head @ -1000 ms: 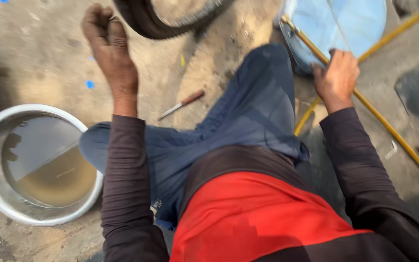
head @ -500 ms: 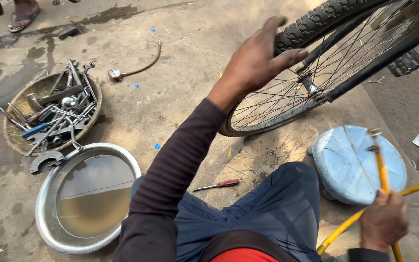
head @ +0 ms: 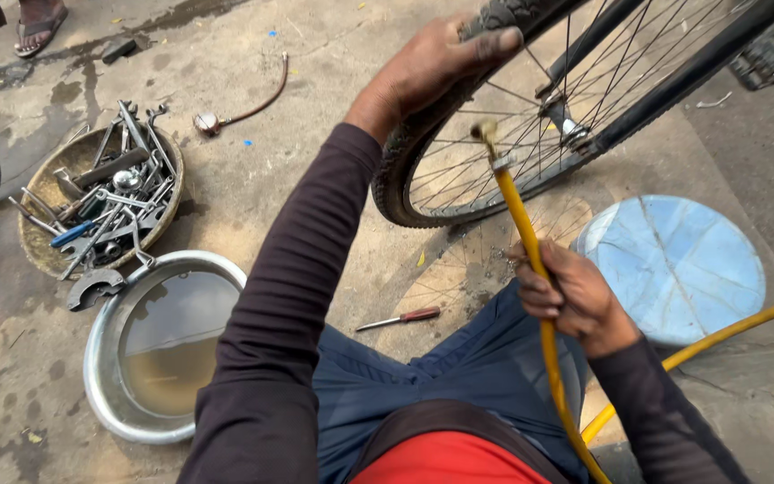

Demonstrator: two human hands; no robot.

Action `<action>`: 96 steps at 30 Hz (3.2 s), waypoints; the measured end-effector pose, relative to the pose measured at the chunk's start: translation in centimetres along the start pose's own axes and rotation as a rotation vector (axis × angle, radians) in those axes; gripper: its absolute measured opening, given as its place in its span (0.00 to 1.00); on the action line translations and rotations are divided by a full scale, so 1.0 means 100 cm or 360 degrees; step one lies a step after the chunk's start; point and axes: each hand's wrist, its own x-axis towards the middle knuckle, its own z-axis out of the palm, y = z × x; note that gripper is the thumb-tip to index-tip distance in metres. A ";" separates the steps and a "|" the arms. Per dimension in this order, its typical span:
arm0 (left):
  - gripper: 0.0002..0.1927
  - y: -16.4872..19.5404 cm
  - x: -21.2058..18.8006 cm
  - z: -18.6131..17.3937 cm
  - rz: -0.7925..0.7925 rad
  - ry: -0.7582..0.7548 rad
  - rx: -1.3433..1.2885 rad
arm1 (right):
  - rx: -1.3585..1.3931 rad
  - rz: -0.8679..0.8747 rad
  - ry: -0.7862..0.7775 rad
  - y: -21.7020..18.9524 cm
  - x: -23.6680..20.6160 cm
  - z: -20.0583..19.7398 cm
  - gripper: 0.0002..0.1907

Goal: The person removes a bicycle tire from the rim using a tire lever, inspects the inner tube, and inflates it with a hose. They then reseat the tire onto the rim and check the fit.

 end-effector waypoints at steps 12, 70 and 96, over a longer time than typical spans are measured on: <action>0.60 -0.013 0.001 -0.009 -0.0159 -0.0274 -0.0205 | 0.0342 -0.0133 -0.0245 0.023 0.050 0.011 0.24; 0.51 -0.031 0.019 -0.008 -0.0291 -0.0352 -0.0491 | 0.0298 -0.0125 -0.0285 0.024 0.054 0.035 0.23; 0.52 -0.005 0.015 -0.011 -0.0351 -0.0293 -0.0421 | 0.0305 -0.0101 -0.0257 0.026 0.055 0.047 0.23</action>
